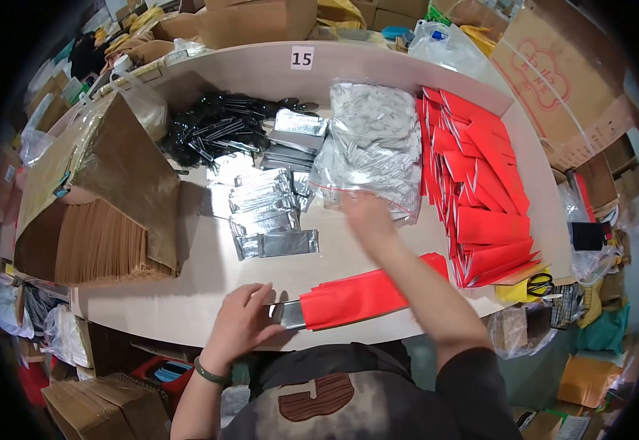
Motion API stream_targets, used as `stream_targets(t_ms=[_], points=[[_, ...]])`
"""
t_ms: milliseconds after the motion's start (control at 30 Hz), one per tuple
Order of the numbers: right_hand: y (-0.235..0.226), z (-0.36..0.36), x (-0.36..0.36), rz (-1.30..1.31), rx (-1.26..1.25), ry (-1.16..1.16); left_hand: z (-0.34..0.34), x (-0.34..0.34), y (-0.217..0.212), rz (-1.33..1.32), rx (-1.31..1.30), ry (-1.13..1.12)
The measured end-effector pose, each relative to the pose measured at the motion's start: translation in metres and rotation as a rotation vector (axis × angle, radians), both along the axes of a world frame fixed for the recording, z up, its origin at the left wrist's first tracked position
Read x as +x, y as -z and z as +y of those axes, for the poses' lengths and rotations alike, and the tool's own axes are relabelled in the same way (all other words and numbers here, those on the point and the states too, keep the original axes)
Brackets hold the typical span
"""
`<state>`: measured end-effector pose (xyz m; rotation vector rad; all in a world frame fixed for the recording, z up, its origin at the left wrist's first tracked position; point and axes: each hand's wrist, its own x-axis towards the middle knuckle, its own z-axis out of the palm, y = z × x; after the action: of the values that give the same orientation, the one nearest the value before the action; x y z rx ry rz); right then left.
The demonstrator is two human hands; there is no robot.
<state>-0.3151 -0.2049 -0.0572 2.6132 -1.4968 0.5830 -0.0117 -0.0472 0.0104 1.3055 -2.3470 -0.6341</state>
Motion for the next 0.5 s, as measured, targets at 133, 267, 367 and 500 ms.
stream_targets(t_ms=[133,267,367,500], points=[[0.002,-0.013,-0.036,0.092,0.052,0.049,-0.004,0.023,0.007,-0.061,-0.022,-0.114],[-0.022,0.032,-0.038,-0.271,-0.027,0.092,0.009,0.057,0.000,0.029,-0.022,-0.343],[-0.011,0.056,-0.054,-0.051,0.197,0.046,0.012,0.081,-0.012,0.004,-0.050,-0.475],[-0.035,0.059,-0.030,-0.284,0.171,0.209,0.010,0.155,-0.011,0.015,-0.448,-0.589]])
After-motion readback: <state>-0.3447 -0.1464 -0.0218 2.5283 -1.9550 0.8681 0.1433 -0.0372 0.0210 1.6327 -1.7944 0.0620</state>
